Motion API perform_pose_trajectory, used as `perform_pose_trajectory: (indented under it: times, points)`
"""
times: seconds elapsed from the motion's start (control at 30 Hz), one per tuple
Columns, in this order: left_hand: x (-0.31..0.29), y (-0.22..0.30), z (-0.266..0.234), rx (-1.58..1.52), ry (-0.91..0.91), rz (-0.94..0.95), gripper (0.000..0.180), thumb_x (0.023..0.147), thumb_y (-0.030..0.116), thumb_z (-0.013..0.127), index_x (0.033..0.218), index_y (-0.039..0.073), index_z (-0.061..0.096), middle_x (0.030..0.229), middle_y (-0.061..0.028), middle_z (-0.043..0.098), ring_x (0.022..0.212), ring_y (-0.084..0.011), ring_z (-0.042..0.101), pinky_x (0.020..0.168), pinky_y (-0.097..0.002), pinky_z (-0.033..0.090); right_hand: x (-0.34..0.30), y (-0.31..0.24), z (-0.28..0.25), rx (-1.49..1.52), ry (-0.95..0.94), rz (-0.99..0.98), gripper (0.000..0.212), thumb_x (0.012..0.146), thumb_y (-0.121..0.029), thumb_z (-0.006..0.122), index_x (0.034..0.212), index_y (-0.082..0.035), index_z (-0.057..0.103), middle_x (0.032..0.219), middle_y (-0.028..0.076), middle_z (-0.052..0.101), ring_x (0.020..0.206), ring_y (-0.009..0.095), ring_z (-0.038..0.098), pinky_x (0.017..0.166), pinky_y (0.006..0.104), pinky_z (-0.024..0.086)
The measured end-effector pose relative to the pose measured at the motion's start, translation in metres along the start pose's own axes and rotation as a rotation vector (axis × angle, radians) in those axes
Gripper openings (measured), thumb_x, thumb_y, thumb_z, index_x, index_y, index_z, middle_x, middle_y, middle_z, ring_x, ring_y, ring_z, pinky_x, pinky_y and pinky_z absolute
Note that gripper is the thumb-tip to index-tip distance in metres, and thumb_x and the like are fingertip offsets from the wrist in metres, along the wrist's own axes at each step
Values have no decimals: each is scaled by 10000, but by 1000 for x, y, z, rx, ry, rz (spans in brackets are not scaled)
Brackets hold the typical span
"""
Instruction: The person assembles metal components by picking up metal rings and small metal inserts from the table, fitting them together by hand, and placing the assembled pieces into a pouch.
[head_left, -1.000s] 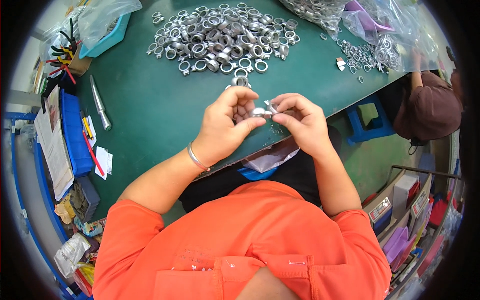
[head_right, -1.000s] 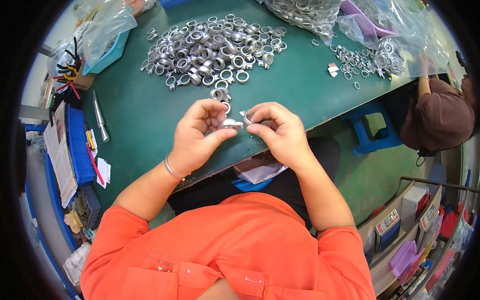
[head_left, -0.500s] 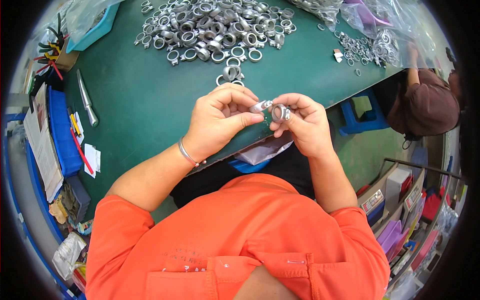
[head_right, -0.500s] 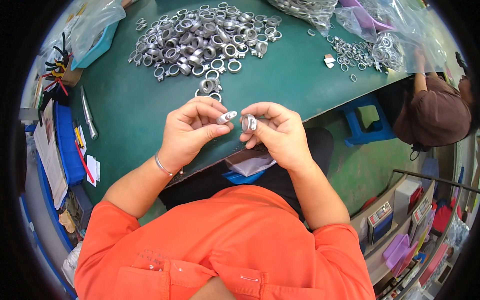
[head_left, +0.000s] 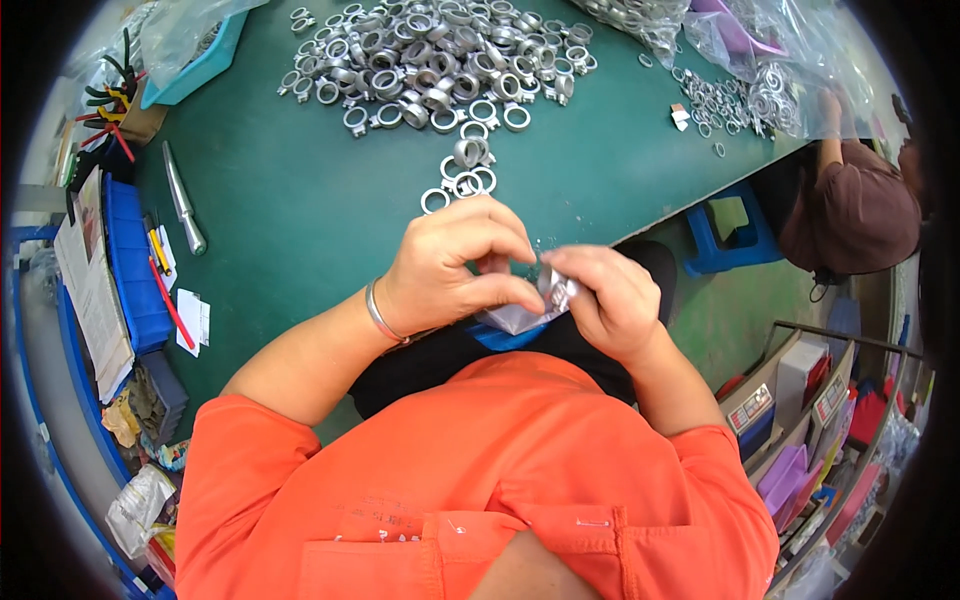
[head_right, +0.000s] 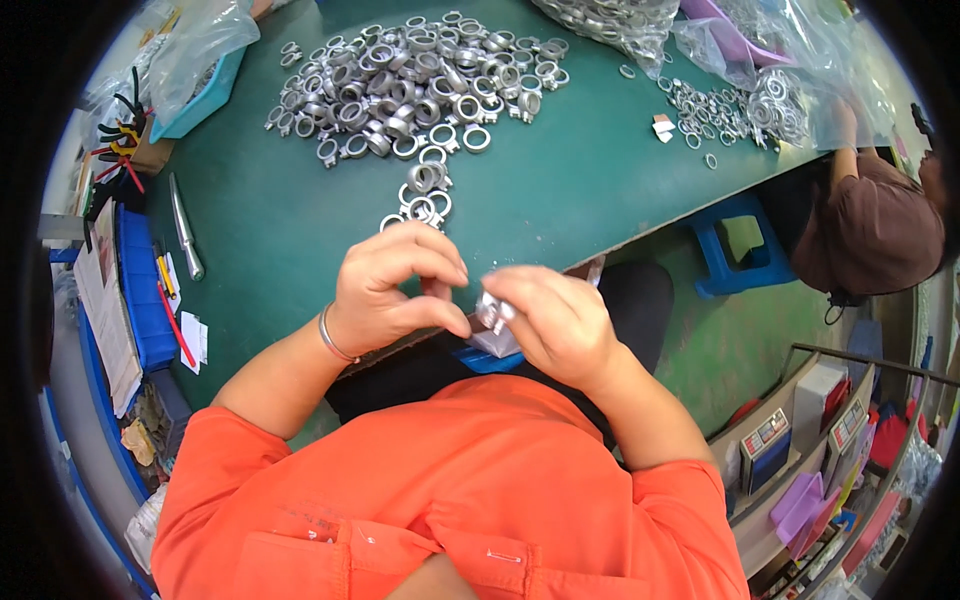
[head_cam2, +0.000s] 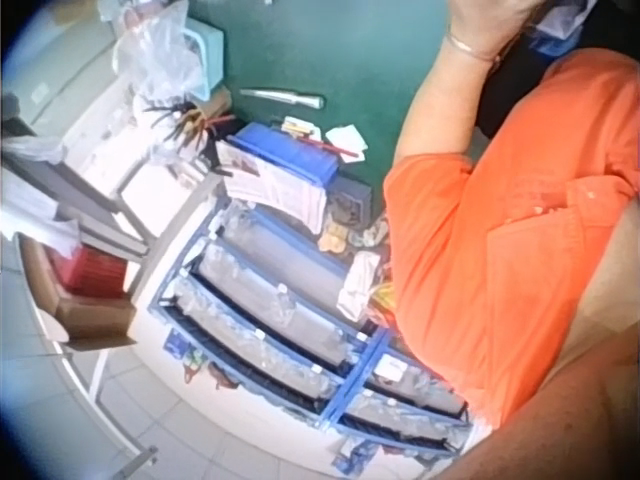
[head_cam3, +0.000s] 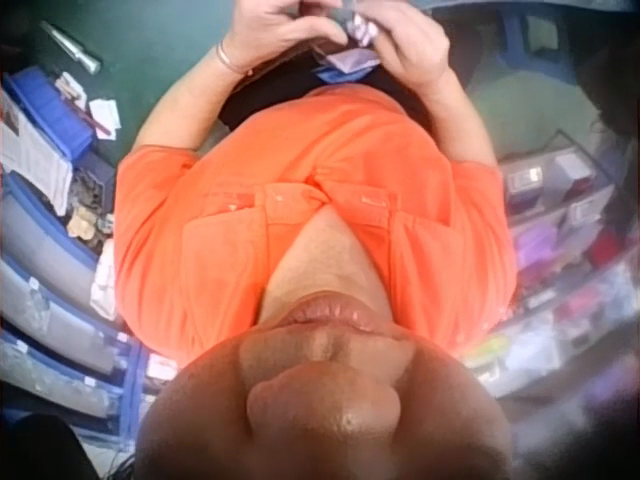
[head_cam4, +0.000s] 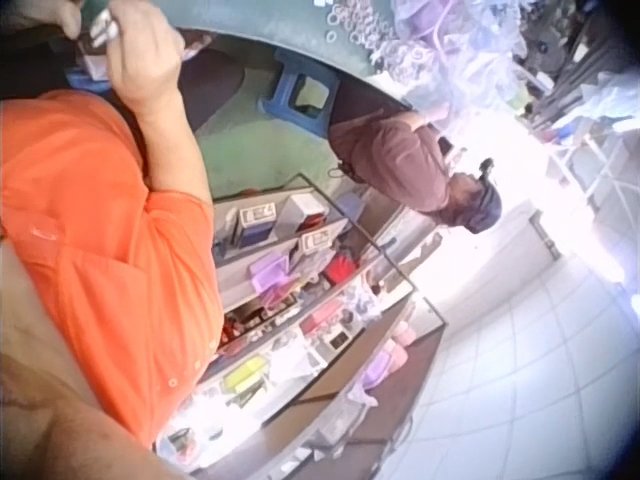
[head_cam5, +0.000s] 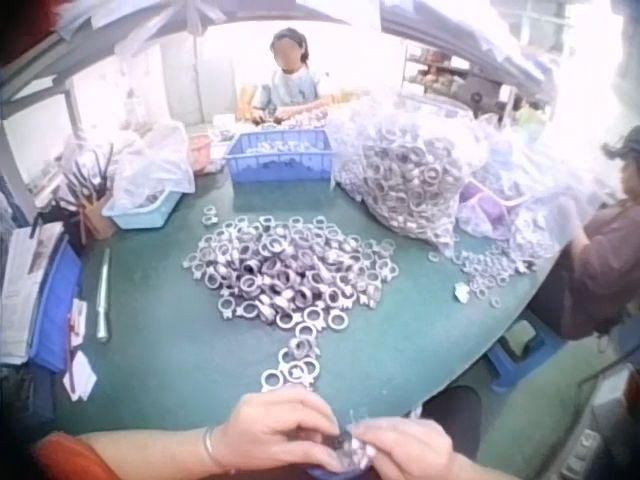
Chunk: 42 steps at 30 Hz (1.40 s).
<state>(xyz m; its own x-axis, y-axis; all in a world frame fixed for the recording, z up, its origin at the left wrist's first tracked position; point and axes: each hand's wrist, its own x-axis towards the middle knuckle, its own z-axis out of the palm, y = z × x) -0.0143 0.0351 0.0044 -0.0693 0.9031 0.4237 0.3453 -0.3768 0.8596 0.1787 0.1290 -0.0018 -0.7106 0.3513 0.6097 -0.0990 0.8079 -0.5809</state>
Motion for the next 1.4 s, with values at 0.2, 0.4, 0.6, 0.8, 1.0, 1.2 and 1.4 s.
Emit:
perform_pose_trajectory:
  times: [0.2,0.4,0.6,0.8,1.0,1.2,1.4]
  points:
    - [12,-16,-22,463,283,-224,327,797,152,738,1070,13,622,1049,-105,583,797,-200,587,708,-280,476,-37,2,-17,-237,-424,260,189,750,24,616,934,-16,613,881,127,634,742,326,642,631,381,538]
    - [9,-30,-14,725,94,-161,632,703,234,798,1256,54,548,1328,-151,506,1204,-333,493,981,-415,398,18,14,-24,-201,-375,193,127,803,-43,622,929,-42,616,785,133,579,738,346,609,644,398,514]
    - [7,-26,2,511,49,-95,295,740,77,742,1020,54,652,1184,-124,597,1109,-308,555,943,-394,428,78,78,29,-396,-28,131,198,791,-106,679,952,-44,582,923,136,582,899,328,585,758,430,483]
    - [6,-21,-5,472,160,-202,192,714,57,749,866,38,633,1009,-94,597,957,-280,572,835,-385,441,61,63,14,-231,-220,371,289,730,-45,747,960,-38,573,935,108,622,874,287,610,741,361,506]
    - [7,-17,-8,664,191,11,171,710,6,744,850,61,662,939,-54,583,859,-215,563,759,-341,440,22,41,7,862,29,576,411,766,116,690,1097,-21,489,1111,143,610,992,189,621,783,282,527]
    - [1,-15,-3,-274,136,-216,262,759,-96,707,961,34,601,1042,-67,556,910,-110,572,796,-254,482,16,32,-1,1091,86,565,379,800,117,650,1117,-13,487,1134,195,603,996,218,632,798,303,546]
    - [-2,-16,8,-471,130,-287,282,762,-50,729,981,3,561,977,-50,608,886,-116,631,800,-264,535,9,29,0,1198,88,719,241,873,72,568,1113,43,560,1115,192,616,861,210,675,657,266,568]
